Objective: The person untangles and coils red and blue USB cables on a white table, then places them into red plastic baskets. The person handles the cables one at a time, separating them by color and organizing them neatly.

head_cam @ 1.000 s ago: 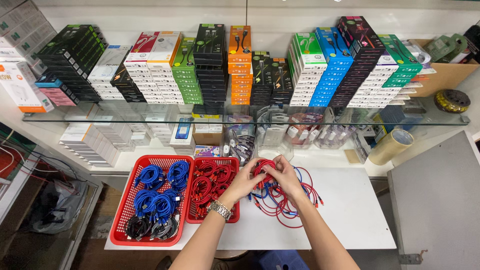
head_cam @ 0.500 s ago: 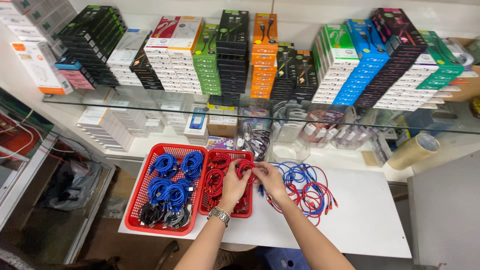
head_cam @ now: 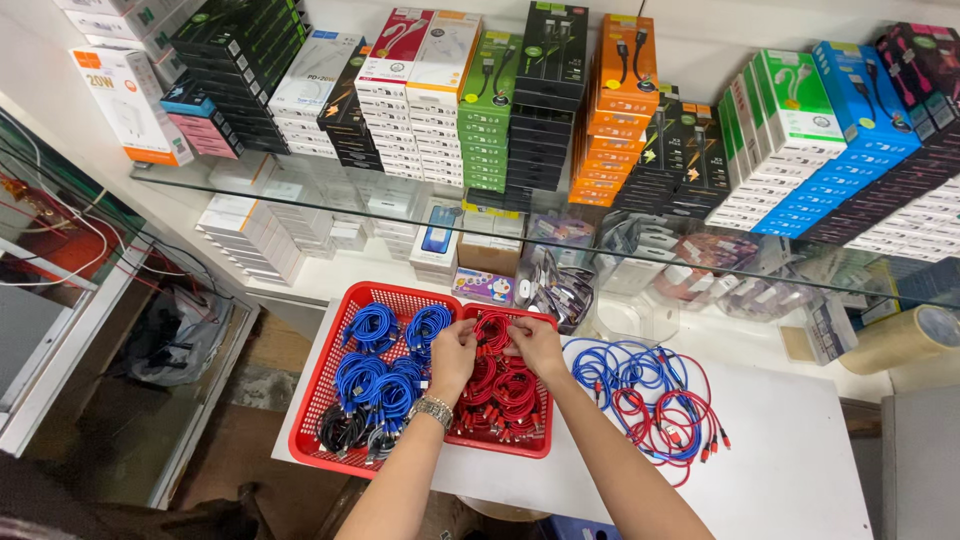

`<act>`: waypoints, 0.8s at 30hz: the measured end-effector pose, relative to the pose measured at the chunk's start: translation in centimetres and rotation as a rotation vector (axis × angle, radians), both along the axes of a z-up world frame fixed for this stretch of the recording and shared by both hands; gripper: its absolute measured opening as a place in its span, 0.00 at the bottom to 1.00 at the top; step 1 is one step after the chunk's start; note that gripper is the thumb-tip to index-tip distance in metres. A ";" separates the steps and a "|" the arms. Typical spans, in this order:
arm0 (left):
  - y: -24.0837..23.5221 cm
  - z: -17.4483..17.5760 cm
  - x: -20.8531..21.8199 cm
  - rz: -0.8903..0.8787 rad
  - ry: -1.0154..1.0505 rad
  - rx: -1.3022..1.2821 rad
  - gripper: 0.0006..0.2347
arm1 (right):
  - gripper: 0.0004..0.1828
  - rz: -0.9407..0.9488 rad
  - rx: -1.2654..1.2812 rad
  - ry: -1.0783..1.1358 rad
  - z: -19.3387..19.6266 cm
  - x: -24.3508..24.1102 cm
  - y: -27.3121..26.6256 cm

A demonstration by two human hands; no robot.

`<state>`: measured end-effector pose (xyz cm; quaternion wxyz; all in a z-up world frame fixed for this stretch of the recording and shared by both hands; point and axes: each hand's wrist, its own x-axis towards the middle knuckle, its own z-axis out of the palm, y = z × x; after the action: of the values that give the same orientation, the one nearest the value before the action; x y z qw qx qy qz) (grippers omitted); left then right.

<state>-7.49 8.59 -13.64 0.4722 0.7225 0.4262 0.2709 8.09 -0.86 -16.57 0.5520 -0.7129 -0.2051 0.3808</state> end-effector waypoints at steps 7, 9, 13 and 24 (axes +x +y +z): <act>0.6 -1.0 0.4 -0.063 0.122 0.273 0.10 | 0.12 0.022 -0.183 -0.753 1.8 -2.1 0.3; 0.5 -1.3 0.1 -0.082 0.164 0.335 0.10 | 0.10 0.022 -0.179 -0.973 2.6 -3.1 0.2; 0.7 -0.7 -0.2 -0.067 0.169 0.279 0.09 | 0.11 0.054 -0.288 -1.088 3.6 -4.0 0.3; -3.0 3.7 3.2 -0.075 0.105 0.269 0.06 | 0.11 -0.025 -0.237 -0.965 4.1 -2.6 -1.9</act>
<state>-4.30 5.55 -9.92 0.3580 0.8079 0.3828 0.2695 5.53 -2.72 -12.42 0.3138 -0.8682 -0.3837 0.0215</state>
